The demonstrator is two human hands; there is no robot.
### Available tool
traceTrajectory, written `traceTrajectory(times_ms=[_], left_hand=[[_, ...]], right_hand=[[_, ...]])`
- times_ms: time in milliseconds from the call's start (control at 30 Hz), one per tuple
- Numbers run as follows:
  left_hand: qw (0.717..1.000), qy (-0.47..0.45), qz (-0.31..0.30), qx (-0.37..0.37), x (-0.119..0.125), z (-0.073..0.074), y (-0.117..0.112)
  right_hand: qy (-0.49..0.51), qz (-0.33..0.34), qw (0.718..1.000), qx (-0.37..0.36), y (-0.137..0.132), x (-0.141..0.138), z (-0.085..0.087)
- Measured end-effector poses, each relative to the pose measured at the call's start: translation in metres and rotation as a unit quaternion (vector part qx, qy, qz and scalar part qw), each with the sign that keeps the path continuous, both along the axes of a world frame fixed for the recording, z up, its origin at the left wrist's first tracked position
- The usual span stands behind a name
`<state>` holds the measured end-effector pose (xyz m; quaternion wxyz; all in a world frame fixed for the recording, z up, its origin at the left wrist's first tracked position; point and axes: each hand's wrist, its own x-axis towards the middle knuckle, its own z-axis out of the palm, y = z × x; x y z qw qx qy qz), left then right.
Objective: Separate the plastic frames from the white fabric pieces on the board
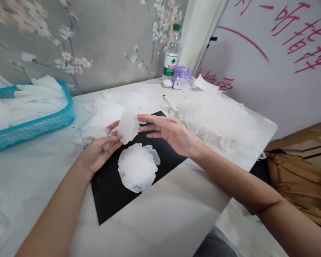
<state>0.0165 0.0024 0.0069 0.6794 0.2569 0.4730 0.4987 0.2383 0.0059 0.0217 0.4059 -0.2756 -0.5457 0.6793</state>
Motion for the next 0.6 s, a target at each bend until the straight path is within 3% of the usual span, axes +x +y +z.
traceTrajectory(times_ms=[100,233,367,467,600], left_hand=[[1.0,0.004,0.02,0.017,0.001,-0.002,0.002],[0.994,-0.005,0.09,0.057,0.002,-0.007,0.004],[0.984,0.069,0.128,0.101,-0.001,-0.014,0.005],[0.977,0.149,0.104,0.112,-0.006,-0.013,0.005],[0.935,0.332,-0.024,0.12,-0.018,-0.007,0.006]], right_hand=[[0.008,-0.003,1.0,-0.016,-0.001,0.0,0.001],[0.01,-0.014,0.999,-0.039,-0.001,-0.002,0.002],[-0.006,-0.018,0.998,-0.056,0.0,-0.003,0.0],[-0.02,-0.012,0.997,-0.071,0.001,-0.003,-0.003],[-0.056,-0.019,0.994,-0.088,0.001,-0.006,-0.007]])
